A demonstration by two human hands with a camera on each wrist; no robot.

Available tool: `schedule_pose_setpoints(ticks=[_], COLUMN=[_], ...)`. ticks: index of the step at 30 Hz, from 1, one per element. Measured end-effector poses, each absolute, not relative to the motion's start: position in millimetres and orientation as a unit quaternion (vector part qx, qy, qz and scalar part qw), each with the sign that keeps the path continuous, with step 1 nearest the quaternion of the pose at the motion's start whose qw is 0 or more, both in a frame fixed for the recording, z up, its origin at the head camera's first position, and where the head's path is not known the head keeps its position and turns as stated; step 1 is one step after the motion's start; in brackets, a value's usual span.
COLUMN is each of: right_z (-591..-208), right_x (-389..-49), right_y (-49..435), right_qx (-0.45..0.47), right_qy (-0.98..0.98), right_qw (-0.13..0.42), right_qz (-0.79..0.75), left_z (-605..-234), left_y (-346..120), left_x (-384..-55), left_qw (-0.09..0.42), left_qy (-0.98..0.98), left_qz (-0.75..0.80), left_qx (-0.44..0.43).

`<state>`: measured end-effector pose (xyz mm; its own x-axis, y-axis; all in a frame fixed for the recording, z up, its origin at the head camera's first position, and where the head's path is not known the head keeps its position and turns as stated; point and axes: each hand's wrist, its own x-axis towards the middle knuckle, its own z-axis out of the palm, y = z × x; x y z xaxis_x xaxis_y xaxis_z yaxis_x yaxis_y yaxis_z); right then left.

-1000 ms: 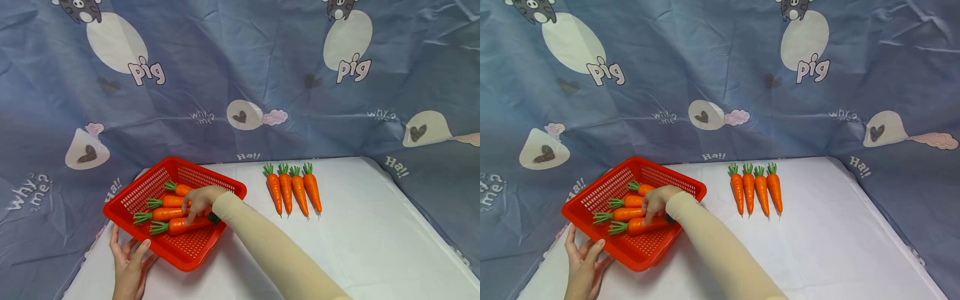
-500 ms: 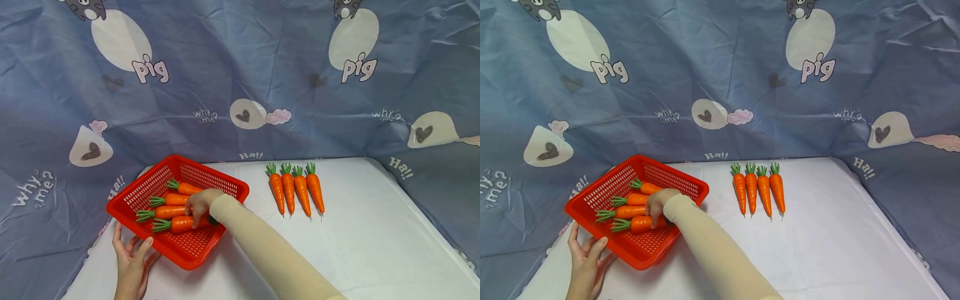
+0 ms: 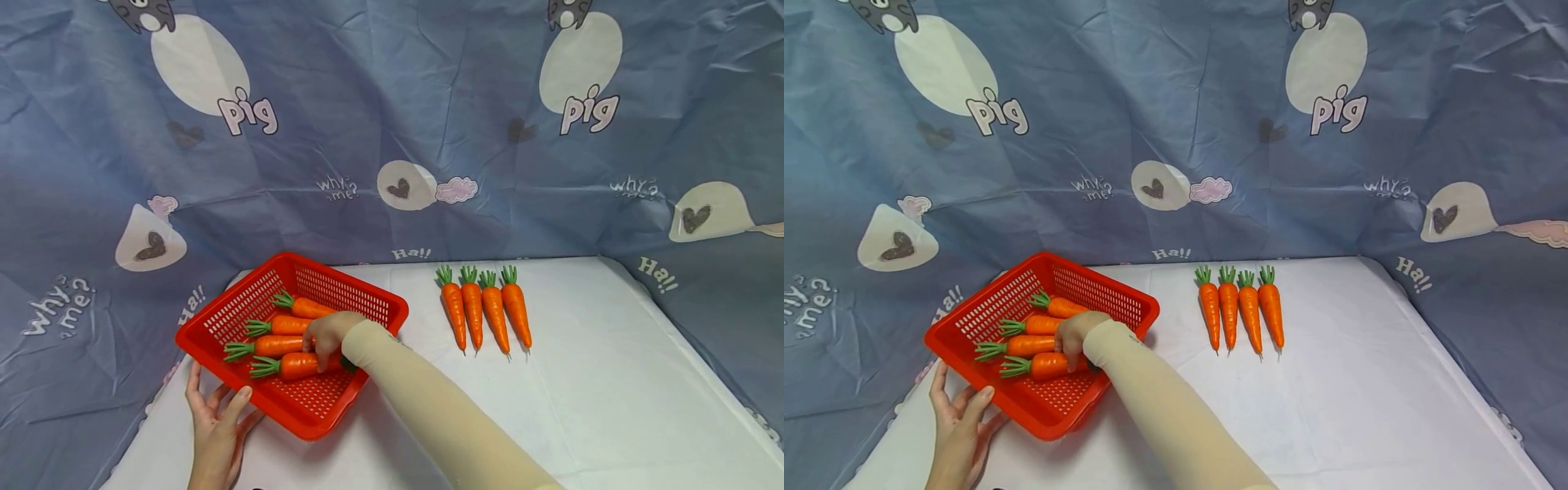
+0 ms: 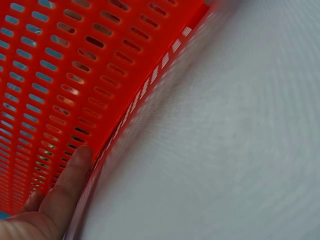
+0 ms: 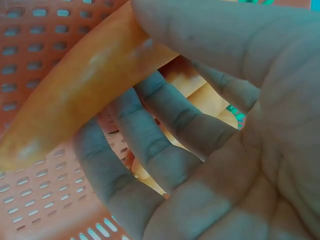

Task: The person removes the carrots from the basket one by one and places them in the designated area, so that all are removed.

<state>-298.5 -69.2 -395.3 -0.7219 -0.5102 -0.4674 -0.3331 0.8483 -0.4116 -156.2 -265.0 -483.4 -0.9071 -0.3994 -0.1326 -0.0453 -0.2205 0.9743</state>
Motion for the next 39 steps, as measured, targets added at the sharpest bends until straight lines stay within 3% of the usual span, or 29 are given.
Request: schedule_pose_setpoints(ticks=[19,25,39], right_z=[-384.0,-377.7,-371.0], right_x=[-306.9,-309.1,-307.0], right_y=[-68.9,-61.7,-42.5], right_qx=[-0.27,-0.263,-0.282], right_qy=[0.904,0.883,0.832], right_qw=[0.307,0.333,0.327], right_qz=[-0.124,-0.199,-0.349], left_z=[-482.2,-481.2,-482.4], left_y=[-263.3,-260.8,-264.5], left_x=[-157.6,-158.8,-153.7], left_qw=[0.116,0.12,0.114], left_qy=[-0.611,-0.618,-0.615], left_qz=[-0.763,-0.755,-0.762], left_qx=[0.178,0.184,0.17])
